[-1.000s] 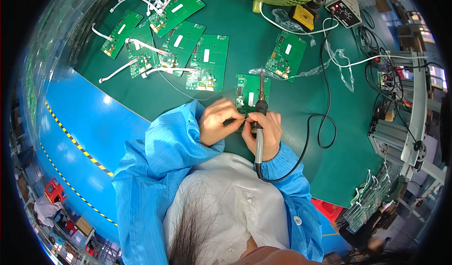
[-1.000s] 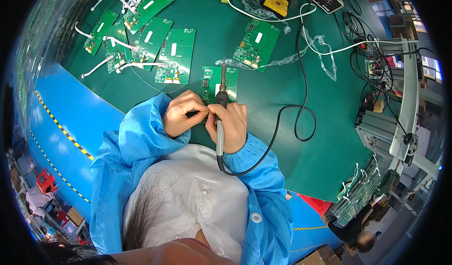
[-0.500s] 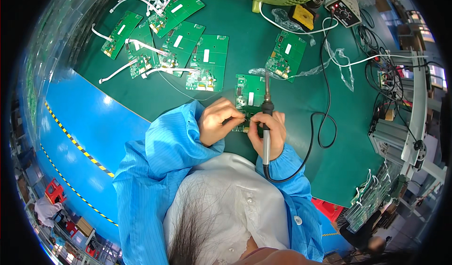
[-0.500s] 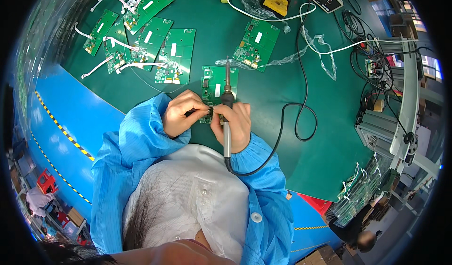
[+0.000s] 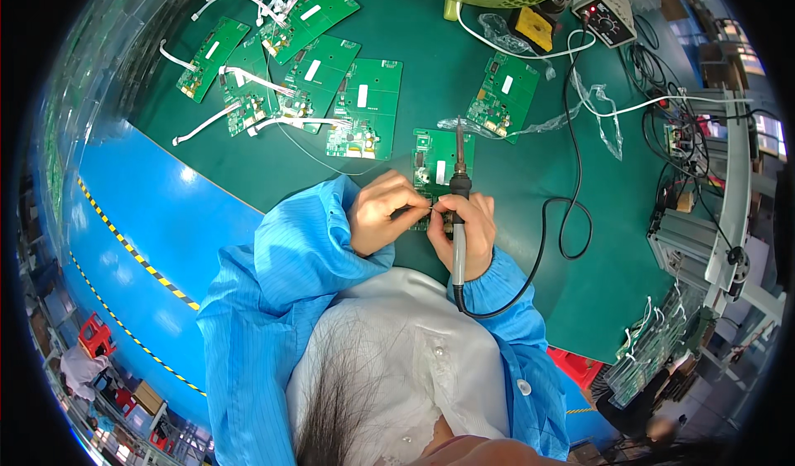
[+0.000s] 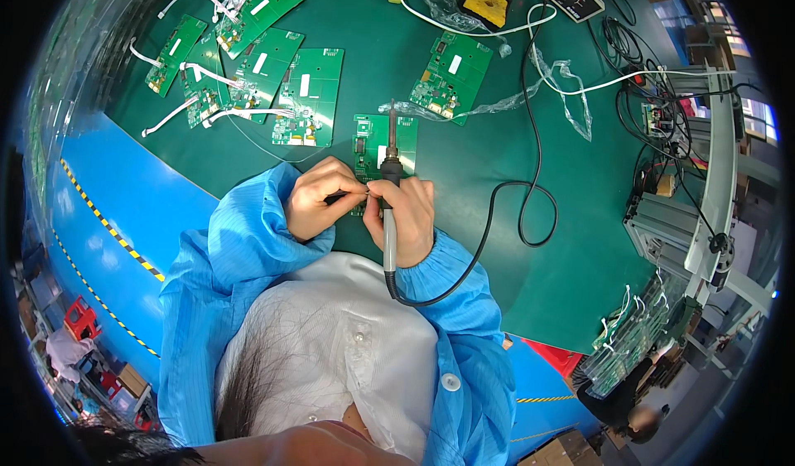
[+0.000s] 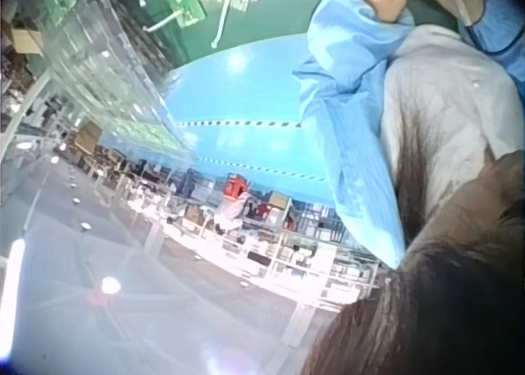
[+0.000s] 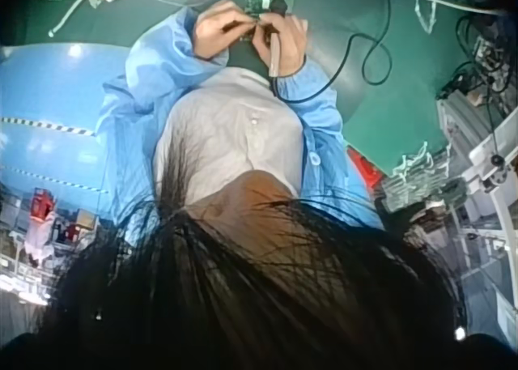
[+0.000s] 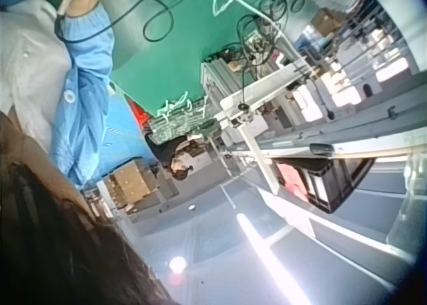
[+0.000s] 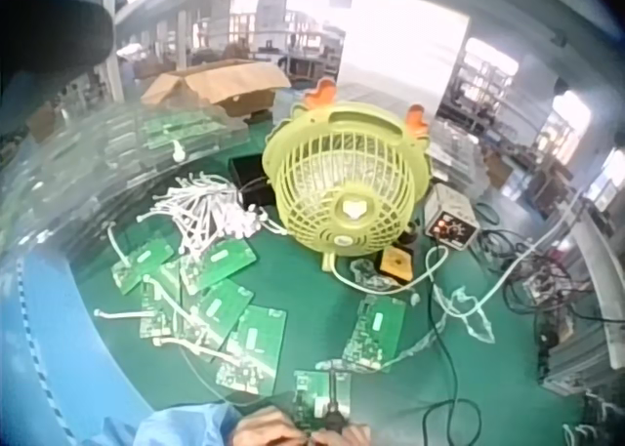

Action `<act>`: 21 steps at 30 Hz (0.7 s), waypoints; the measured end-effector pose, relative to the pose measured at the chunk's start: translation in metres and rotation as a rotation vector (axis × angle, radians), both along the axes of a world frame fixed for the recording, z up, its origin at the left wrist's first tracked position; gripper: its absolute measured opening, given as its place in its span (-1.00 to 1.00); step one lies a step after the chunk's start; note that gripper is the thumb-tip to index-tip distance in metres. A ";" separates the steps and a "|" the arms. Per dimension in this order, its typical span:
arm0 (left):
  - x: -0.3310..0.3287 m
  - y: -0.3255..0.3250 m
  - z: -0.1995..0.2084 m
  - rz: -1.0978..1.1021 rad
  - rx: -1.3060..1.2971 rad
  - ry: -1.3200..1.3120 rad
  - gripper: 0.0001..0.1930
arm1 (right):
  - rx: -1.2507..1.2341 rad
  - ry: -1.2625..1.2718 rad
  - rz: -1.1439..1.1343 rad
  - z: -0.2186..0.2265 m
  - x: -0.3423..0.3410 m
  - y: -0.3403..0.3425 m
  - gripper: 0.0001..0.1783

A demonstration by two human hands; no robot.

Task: Soldering electronic components onto printed circuit boards at a manual assembly station.

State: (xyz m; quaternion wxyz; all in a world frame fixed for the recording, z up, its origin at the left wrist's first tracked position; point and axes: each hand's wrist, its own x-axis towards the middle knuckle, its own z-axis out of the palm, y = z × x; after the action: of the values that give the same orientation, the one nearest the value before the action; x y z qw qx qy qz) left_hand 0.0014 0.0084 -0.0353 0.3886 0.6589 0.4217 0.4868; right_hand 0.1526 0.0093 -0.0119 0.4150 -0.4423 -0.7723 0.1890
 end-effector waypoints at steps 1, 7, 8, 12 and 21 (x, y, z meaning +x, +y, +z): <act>0.001 0.000 0.000 0.009 -0.002 -0.005 -0.88 | -0.003 0.006 0.003 0.000 0.000 0.000 -0.55; -0.001 0.000 -0.002 0.000 0.038 0.014 -0.87 | -0.056 0.092 0.075 -0.002 0.002 0.000 -0.56; -0.001 0.000 -0.002 -0.015 0.061 0.009 -0.88 | -0.074 0.124 0.101 -0.002 0.003 0.000 -0.56; -0.001 0.000 -0.001 -0.004 0.026 0.028 -0.87 | -0.028 0.047 0.082 -0.001 0.008 0.003 -0.57; -0.001 0.000 0.001 0.006 0.001 0.049 -0.85 | -0.060 0.000 0.062 0.004 0.009 0.003 -0.59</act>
State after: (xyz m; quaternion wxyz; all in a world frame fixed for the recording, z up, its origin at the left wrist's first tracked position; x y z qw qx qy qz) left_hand 0.0002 0.0080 -0.0343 0.3763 0.6697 0.4326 0.4719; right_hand 0.1619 0.0119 -0.0080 0.3956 -0.4303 -0.7795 0.2250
